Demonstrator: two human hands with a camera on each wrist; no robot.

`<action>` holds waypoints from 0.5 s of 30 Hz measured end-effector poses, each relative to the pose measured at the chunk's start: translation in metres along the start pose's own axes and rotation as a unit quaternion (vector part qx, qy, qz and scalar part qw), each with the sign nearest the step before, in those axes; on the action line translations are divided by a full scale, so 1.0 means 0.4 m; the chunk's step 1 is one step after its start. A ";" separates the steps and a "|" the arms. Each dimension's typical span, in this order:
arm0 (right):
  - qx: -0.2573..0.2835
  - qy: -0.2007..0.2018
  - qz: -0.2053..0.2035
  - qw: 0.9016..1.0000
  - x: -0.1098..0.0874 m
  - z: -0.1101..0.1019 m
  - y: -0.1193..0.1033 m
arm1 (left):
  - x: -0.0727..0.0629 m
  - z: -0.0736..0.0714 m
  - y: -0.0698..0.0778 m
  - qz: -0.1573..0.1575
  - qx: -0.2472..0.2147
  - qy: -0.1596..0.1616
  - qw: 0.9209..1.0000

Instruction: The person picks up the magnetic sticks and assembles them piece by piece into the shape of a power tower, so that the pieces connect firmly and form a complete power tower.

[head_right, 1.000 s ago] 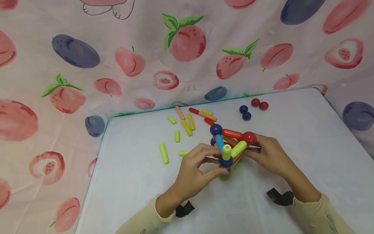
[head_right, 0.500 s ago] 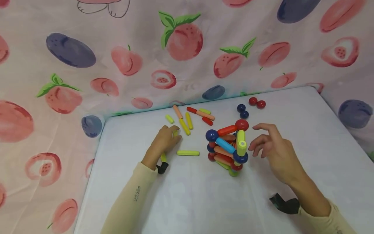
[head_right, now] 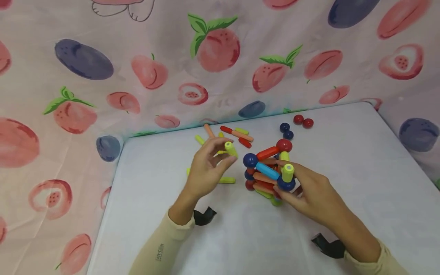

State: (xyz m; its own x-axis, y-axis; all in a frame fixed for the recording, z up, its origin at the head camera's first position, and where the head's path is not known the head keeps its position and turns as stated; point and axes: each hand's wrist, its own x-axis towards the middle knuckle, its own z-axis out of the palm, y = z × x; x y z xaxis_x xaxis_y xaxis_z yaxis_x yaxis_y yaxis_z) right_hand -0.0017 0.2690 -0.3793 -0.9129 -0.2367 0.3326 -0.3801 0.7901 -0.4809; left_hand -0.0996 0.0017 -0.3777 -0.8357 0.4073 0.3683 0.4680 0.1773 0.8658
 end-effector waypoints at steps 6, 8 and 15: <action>0.025 -0.006 -0.029 0.999 -0.001 -0.009 0.036 | 0.006 0.064 0.075 0.106 0.041 -0.046 0.992; 0.035 -0.018 -0.023 0.999 0.002 -0.017 0.052 | -0.003 0.071 0.080 0.116 0.050 -0.058 0.990; 0.098 -0.013 0.014 0.995 0.036 -0.035 0.124 | -0.038 0.109 0.118 0.170 0.134 -0.071 0.974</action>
State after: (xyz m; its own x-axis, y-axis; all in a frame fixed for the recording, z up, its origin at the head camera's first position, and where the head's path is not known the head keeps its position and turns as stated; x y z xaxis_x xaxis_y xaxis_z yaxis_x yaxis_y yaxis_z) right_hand -0.0316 0.3127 -0.3869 -0.9263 -0.2325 0.2965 -0.3735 0.6712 -0.6403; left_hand -0.0525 0.0429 -0.3572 -0.5797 0.6000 0.5513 0.7851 0.2302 0.5750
